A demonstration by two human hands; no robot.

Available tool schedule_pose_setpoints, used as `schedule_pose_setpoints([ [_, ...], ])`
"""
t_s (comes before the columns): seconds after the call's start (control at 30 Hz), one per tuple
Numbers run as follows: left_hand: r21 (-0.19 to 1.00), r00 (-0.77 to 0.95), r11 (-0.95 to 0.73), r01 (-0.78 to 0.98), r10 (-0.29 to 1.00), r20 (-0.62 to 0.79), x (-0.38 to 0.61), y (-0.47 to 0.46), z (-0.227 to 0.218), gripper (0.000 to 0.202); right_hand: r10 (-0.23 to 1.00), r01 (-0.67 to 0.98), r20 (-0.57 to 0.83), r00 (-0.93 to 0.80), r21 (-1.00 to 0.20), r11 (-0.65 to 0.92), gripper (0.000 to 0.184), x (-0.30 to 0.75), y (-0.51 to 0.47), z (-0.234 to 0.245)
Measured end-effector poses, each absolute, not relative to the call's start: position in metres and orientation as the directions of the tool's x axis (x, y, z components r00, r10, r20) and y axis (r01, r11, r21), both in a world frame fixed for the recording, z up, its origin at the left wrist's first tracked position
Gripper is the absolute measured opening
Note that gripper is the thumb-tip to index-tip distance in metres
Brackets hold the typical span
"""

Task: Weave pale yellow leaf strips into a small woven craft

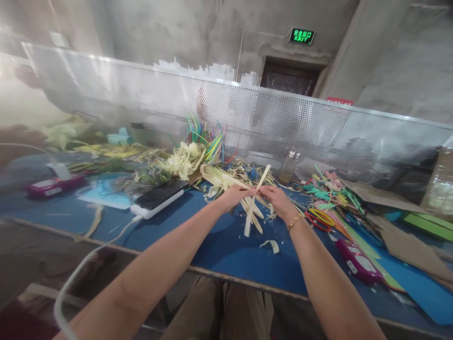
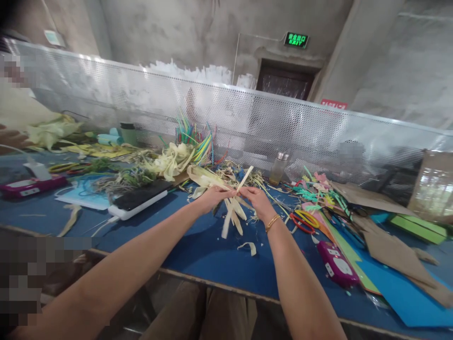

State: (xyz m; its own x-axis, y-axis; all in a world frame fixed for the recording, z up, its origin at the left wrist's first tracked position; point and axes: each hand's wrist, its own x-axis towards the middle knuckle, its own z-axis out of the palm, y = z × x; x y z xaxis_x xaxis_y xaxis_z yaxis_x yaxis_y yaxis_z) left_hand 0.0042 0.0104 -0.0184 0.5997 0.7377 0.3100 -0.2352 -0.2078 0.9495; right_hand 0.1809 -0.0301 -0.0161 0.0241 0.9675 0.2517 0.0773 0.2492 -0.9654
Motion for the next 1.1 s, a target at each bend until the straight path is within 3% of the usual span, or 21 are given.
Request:
schedule_pose_setpoints([
  [0.1, 0.963, 0.587, -0.205, -0.176, 0.763, 0.270, 0.004, 0.011, -0.020, 0.032, 0.933, 0.130, 0.354, 0.061, -0.930, 0.345, 0.021, 0.179, -0.030, -0.014],
  [0.23, 0.973, 0.555, -0.174, -0.148, 0.800, 0.228, 0.004, 0.012, -0.020, 0.035, 0.932, 0.107, 0.362, 0.013, -0.927, 0.359, 0.020, 0.172, -0.033, -0.011],
  [0.6, 0.945, 0.576, -0.282, -0.167, 0.750, 0.326, 0.004, 0.010, -0.016, 0.021, 0.922, -0.002, 0.373, 0.102, -0.927, 0.375, 0.021, 0.160, -0.027, -0.019],
  [0.9, 0.934, 0.623, -0.003, -0.358, 0.744, 0.242, 0.007, 0.004, -0.016, 0.030, 0.922, -0.081, 0.353, 0.161, -0.926, 0.368, 0.022, 0.164, -0.032, -0.013],
  [1.1, 0.912, 0.588, -0.005, -0.410, 0.763, 0.269, 0.009, 0.008, -0.018, 0.033, 0.917, -0.047, 0.379, 0.126, -0.921, 0.388, 0.022, 0.156, -0.036, -0.012],
])
